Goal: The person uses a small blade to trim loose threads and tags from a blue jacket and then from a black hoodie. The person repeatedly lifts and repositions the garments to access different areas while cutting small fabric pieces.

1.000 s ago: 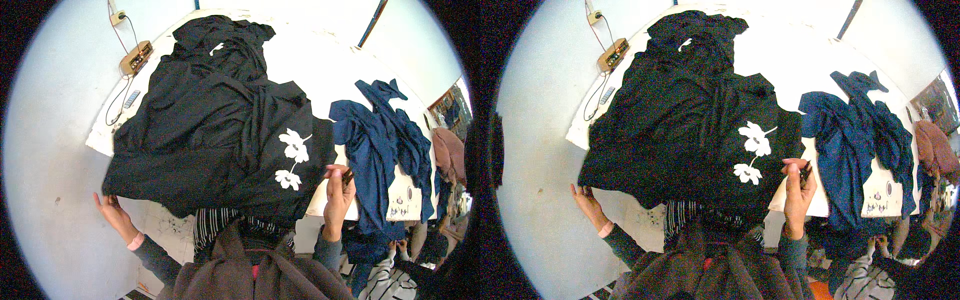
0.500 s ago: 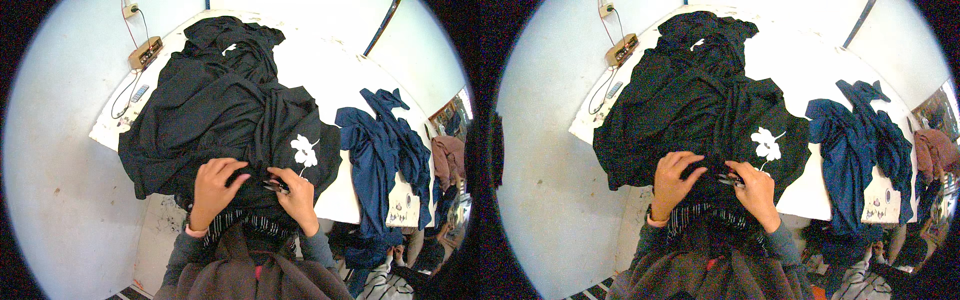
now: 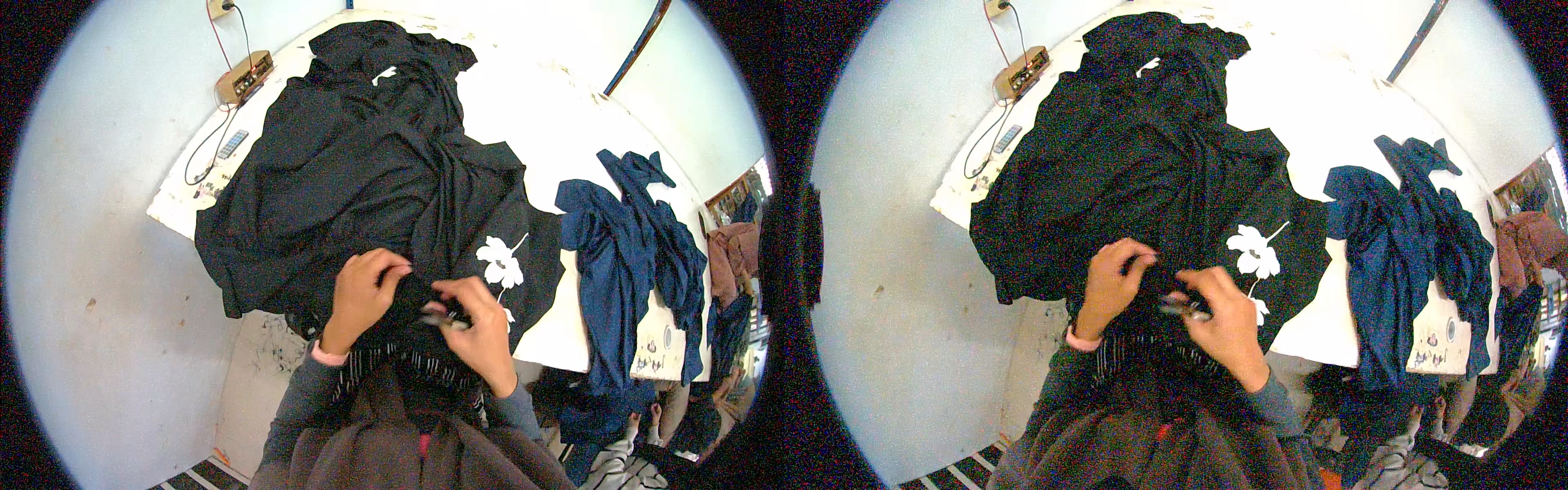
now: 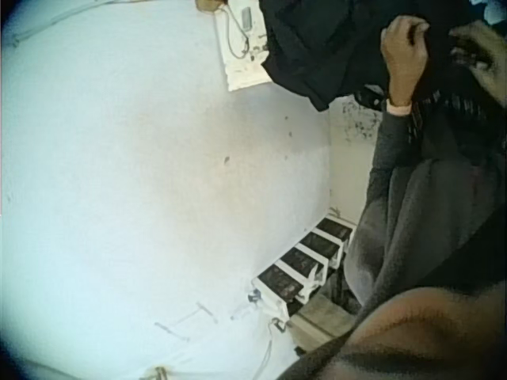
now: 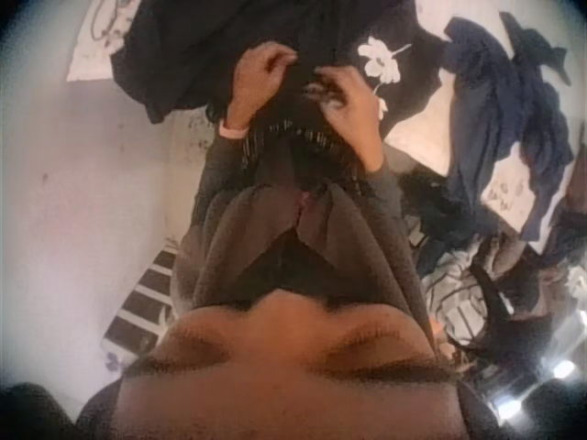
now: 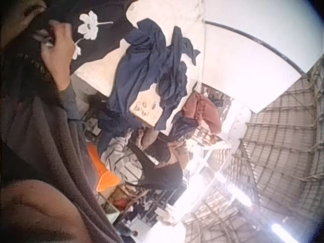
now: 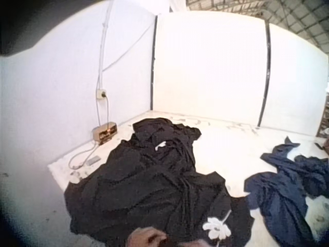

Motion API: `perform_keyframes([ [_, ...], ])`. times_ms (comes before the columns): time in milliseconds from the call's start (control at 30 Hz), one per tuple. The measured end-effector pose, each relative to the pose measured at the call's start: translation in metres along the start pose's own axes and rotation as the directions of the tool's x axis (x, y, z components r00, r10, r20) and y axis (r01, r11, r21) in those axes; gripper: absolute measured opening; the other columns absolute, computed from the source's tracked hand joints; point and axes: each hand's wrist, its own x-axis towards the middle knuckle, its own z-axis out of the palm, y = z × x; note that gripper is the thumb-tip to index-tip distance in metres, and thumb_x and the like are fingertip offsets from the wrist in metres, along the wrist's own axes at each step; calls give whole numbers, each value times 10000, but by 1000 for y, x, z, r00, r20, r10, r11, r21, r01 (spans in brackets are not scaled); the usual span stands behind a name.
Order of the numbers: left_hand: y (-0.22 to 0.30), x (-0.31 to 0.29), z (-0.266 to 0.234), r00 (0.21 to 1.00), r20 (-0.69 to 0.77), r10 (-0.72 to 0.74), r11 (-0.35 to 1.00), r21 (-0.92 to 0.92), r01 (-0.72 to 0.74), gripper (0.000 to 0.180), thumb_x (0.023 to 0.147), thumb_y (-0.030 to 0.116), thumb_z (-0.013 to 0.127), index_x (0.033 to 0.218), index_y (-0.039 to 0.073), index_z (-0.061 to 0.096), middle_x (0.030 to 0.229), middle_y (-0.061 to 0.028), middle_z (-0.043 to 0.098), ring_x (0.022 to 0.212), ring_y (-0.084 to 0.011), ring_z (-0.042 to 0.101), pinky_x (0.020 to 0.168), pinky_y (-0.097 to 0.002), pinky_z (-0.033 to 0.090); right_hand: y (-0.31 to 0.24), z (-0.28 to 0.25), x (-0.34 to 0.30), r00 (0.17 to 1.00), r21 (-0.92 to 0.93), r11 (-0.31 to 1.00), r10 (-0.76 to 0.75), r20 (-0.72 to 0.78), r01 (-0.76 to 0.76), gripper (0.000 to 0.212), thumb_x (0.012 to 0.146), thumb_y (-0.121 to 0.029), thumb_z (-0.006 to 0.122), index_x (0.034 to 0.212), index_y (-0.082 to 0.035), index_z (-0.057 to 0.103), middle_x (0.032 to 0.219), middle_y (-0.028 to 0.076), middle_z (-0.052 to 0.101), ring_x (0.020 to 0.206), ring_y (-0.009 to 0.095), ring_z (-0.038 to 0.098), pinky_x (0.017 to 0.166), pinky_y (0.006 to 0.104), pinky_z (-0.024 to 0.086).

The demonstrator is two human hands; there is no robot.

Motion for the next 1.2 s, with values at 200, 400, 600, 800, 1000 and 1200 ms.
perform_keyframes([
  [200, -30, -24, -95, 815, -499, -295, 926, -360, 115, 93, 993, 79, 614, 906, 52, 633, 857, -39, 645, 778, -110, 592, 687, -256, 478, 67, -22, -3, 976, -281, 939, 164, -142, -198, 429, 719, 23, 717, 1125, -114, 688, 963, 93, 671, 879, 282, 681, 781, 369, 532],
  [400, -58, -42, -143, 556, -714, -424, 902, -387, 192, 200, 1015, 129, 626, 1179, 13, 642, 1110, -116, 709, 917, -119, 640, 803, -248, 494, 78, -23, -16, 969, -248, 944, 177, -170, -216, 466, 702, -20, 738, 1149, -130, 671, 961, 68, 641, 865, 270, 682, 763, 363, 544],
  [600, 16, -28, -75, 937, -264, -228, 974, -51, 223, 519, 862, 116, 784, 1326, 8, 577, 1309, -147, 670, 1009, -225, 699, 882, -344, 538, 68, -21, -16, 955, -156, 953, 230, -187, -260, 433, 731, 7, 735, 1148, -106, 710, 901, 105, 676, 805, 247, 669, 780, 324, 523],
  [800, 32, -23, -45, 967, 247, -66, 981, -162, 108, 371, 831, 175, 805, 1176, 72, 716, 1048, -121, 754, 905, -261, 723, 799, -342, 550, 74, -38, -19, 956, 123, 957, 276, -95, -264, 185, 923, -71, 666, 1093, -14, 711, 852, 57, 706, 793, 128, 640, 711, 303, 504],
  [1000, 82, -59, -17, 700, 674, 236, 942, -335, 5, 285, 955, 191, 662, 1227, 112, 701, 967, -128, 726, 928, -322, 698, 811, -400, 544, 21, -26, 0, 978, 323, 946, 46, -204, 23, 261, 901, -48, 721, 1160, -28, 689, 982, 29, 696, 866, 116, 650, 723, 238, 510],
  [1200, 67, -76, -15, 730, 666, -154, 833, -310, 459, 392, 1006, 274, 638, 1259, -2, 524, 1194, -153, 621, 1072, -251, 659, 900, -377, 521, 14, 7, 2, 999, 92, 995, -28, 47, 23, 390, 759, 68, 690, 1118, -81, 728, 1014, 117, 733, 886, 274, 733, 777, 348, 572],
])
